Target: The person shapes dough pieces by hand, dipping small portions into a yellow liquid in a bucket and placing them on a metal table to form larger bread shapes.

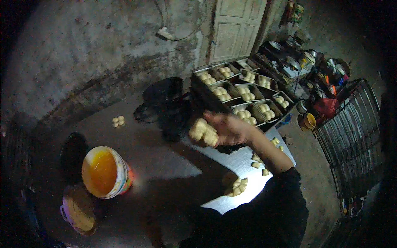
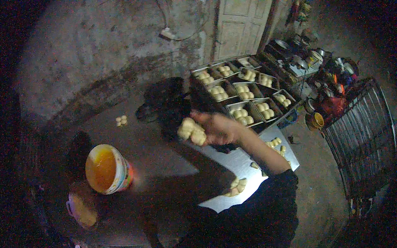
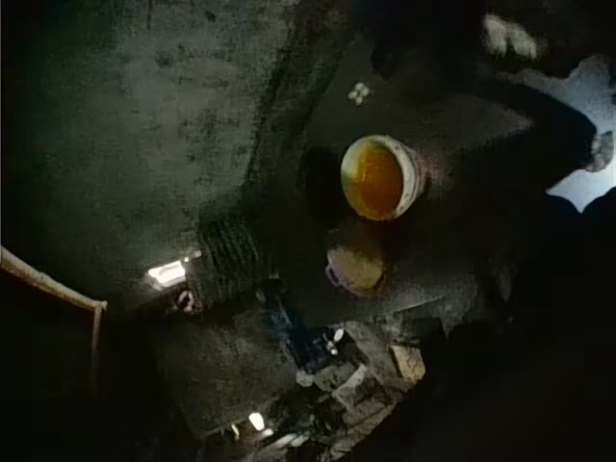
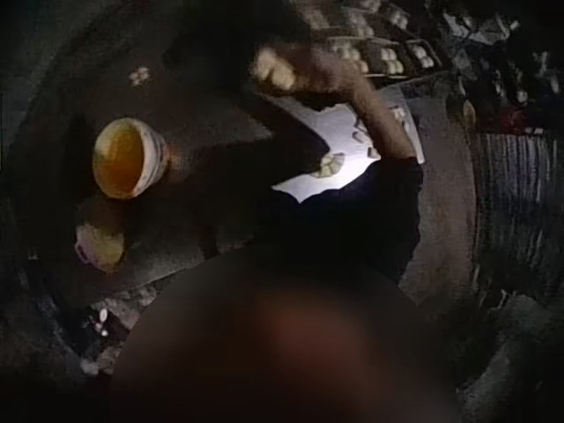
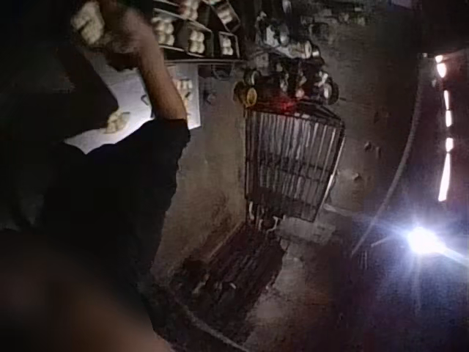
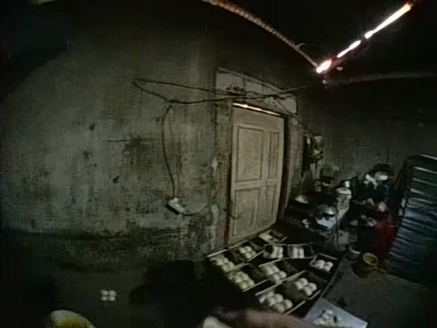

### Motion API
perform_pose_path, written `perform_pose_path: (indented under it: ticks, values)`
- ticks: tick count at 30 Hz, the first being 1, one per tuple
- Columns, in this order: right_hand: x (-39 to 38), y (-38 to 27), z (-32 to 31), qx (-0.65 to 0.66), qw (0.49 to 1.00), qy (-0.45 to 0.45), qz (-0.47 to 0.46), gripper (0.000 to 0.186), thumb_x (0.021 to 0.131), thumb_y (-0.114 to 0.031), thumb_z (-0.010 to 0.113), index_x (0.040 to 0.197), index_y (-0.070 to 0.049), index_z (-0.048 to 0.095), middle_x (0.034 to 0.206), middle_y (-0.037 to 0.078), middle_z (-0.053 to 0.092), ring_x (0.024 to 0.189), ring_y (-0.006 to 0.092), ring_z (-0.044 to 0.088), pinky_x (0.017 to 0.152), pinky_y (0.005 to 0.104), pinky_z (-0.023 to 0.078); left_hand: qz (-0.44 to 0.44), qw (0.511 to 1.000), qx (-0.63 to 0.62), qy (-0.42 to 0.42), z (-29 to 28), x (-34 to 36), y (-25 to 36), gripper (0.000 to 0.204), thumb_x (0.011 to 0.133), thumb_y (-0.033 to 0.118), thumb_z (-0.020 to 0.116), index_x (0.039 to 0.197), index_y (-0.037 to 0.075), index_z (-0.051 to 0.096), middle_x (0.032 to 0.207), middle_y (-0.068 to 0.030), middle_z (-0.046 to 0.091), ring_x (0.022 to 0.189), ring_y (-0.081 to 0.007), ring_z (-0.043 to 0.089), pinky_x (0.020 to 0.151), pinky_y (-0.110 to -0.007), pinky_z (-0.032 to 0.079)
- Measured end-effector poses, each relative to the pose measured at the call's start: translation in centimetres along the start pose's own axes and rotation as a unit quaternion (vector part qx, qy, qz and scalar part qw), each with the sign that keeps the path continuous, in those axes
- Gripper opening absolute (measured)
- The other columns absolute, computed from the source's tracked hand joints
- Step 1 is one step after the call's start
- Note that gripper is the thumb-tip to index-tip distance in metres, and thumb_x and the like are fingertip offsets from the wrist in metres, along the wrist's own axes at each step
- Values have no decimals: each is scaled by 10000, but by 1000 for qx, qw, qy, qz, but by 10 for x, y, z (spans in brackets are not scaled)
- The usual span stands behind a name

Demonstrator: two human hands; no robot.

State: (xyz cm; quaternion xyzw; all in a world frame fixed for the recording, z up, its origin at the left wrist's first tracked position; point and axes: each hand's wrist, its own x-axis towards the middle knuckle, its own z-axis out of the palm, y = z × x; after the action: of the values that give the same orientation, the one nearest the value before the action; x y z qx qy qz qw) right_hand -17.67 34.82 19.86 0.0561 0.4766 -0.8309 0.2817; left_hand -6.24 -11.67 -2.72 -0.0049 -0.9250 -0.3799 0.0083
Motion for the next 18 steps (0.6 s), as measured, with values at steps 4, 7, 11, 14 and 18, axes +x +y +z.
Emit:
perform_pose_path:
  ticks: [4, 7, 11, 14, 18]
  values:
    - [-76, -115, -76, -135, 929, 271, -212, 469, 996, -507, 437, 1234, -118, 550, 1075, 39, 629, 935, 192, 604, 783, 362, 498, -3, 999, 32, 0, 26, -5, 44, 454, 851, 141, 671, 1281, 65, 547, 1232, -149, 587, 1129, -307, 553, 889, -412, 496]
    - [-86, -192, -172, -253, 803, 426, -332, 483, 993, -491, 461, 1277, -104, 518, 1101, 72, 605, 971, 189, 569, 844, 367, 467, -12, 998, 53, 17, 32, -9, 68, 462, 857, 155, 667, 1291, 66, 536, 1236, -153, 582, 1134, -315, 550, 894, -419, 494]
    - [-46, -240, -313, -391, 665, 476, -422, 542, 1006, -461, 447, 1278, 4, 509, 1128, 149, 597, 981, 245, 573, 879, 370, 456, -49, 994, 85, 47, 22, -19, 86, 474, 865, 174, 662, 1304, 66, 521, 1241, -158, 576, 1140, -326, 545, 901, -430, 492]
    - [25, -215, -446, -501, 676, 480, -248, 586, 1006, -426, 401, 1373, 29, 431, 1304, 286, 539, 1258, 369, 501, 1037, 393, 386, -101, 983, 127, 82, 3, -51, 95, 483, 871, 187, 658, 1314, 66, 509, 1244, -162, 572, 1144, -334, 541, 906, -438, 490]
    - [-77, -300, -589, -835, 346, 384, -191, 564, 992, -426, 428, 1392, -28, 435, 1180, 244, 604, 1032, 382, 611, 879, 433, 479, -89, 991, 33, 89, 59, -38, 62, 496, 879, 206, 653, 1328, 67, 494, 1249, -168, 566, 1150, -345, 537, 913, -448, 487]
